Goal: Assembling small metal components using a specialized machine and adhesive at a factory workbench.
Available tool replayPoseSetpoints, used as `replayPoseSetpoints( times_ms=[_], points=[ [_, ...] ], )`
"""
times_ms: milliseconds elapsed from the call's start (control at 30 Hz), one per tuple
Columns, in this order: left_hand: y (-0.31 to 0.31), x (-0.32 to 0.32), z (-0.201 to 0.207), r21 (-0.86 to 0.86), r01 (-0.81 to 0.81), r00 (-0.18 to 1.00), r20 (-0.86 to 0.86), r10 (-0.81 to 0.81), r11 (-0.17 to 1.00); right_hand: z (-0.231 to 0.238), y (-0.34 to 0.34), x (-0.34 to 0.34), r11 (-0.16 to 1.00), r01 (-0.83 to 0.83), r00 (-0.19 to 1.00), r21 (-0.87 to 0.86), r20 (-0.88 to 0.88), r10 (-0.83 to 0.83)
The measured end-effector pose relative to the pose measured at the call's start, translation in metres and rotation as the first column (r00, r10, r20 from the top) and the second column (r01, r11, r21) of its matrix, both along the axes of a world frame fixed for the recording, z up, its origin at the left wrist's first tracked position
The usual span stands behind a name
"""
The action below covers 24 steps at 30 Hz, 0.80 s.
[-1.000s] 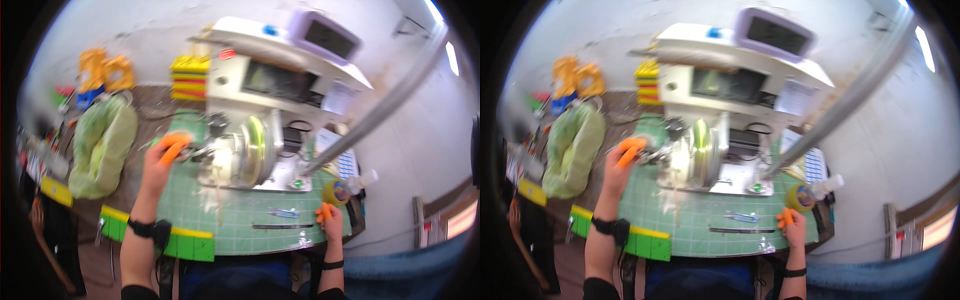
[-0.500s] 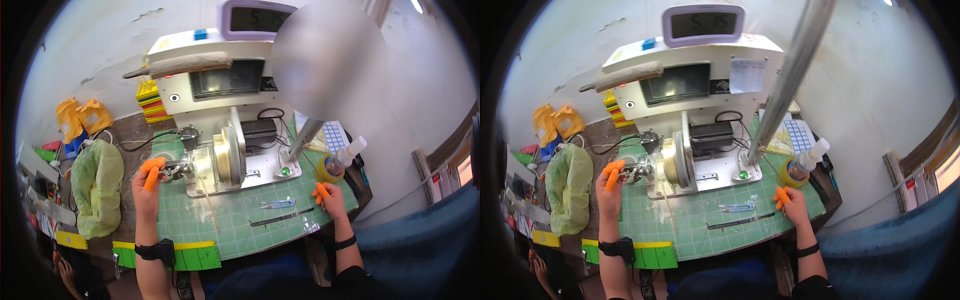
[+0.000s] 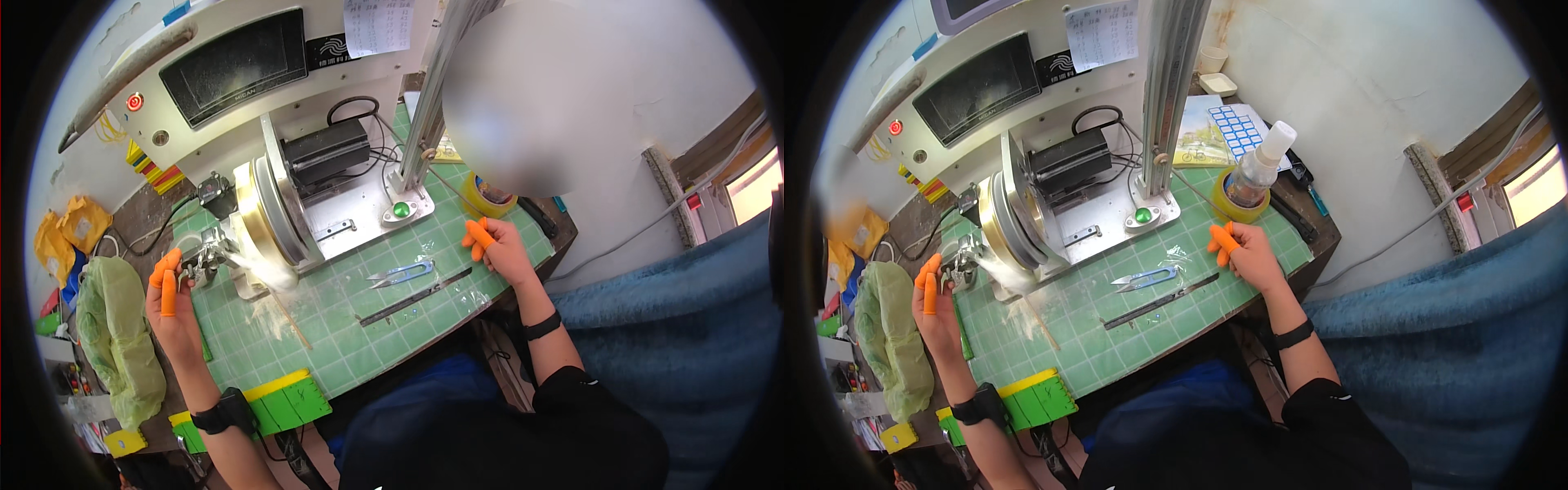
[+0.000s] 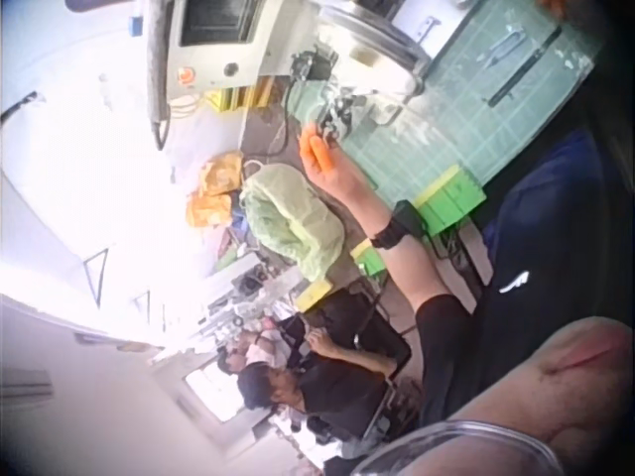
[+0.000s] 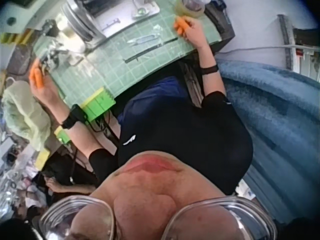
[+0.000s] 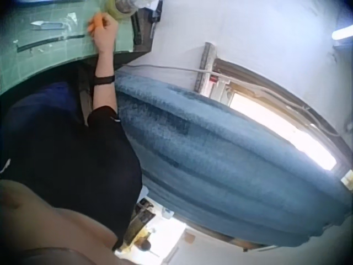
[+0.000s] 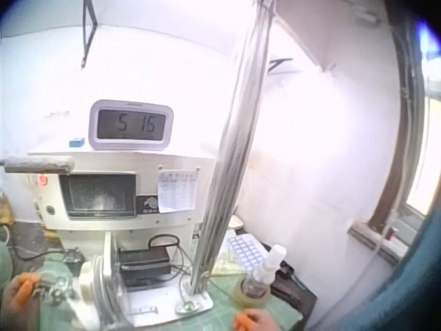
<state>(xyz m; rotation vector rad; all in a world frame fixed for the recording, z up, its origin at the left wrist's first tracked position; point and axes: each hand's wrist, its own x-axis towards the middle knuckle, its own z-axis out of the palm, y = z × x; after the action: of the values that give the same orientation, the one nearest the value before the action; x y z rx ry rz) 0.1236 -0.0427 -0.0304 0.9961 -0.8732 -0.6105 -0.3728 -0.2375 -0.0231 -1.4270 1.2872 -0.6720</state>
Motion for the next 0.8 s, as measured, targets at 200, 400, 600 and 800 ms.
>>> replayPoseSetpoints(
  times_ms=[200,400,600,800],
  points=[
    [0.012,-0.009,0.003,0.019,-0.054,0.994,0.093,0.052,0.998,-0.013,-0.004,0.006,1.000,-0.006,0.998,-0.026,-0.061,0.005],
    [-0.018,-0.021,0.019,-0.026,0.062,0.994,0.090,-0.059,0.998,-0.019,-0.016,-0.025,0.981,0.041,0.996,-0.189,-0.064,-0.054],
    [-0.008,-0.008,0.004,-0.073,0.030,1.000,0.011,-0.029,0.997,-0.025,-0.016,-0.011,0.992,-0.007,1.000,-0.123,0.016,0.009],
    [-0.006,-0.010,0.004,-0.058,0.025,1.000,-0.002,-0.025,0.998,-0.021,-0.013,-0.012,0.990,-0.037,0.998,-0.136,0.044,0.043]
  ],
)
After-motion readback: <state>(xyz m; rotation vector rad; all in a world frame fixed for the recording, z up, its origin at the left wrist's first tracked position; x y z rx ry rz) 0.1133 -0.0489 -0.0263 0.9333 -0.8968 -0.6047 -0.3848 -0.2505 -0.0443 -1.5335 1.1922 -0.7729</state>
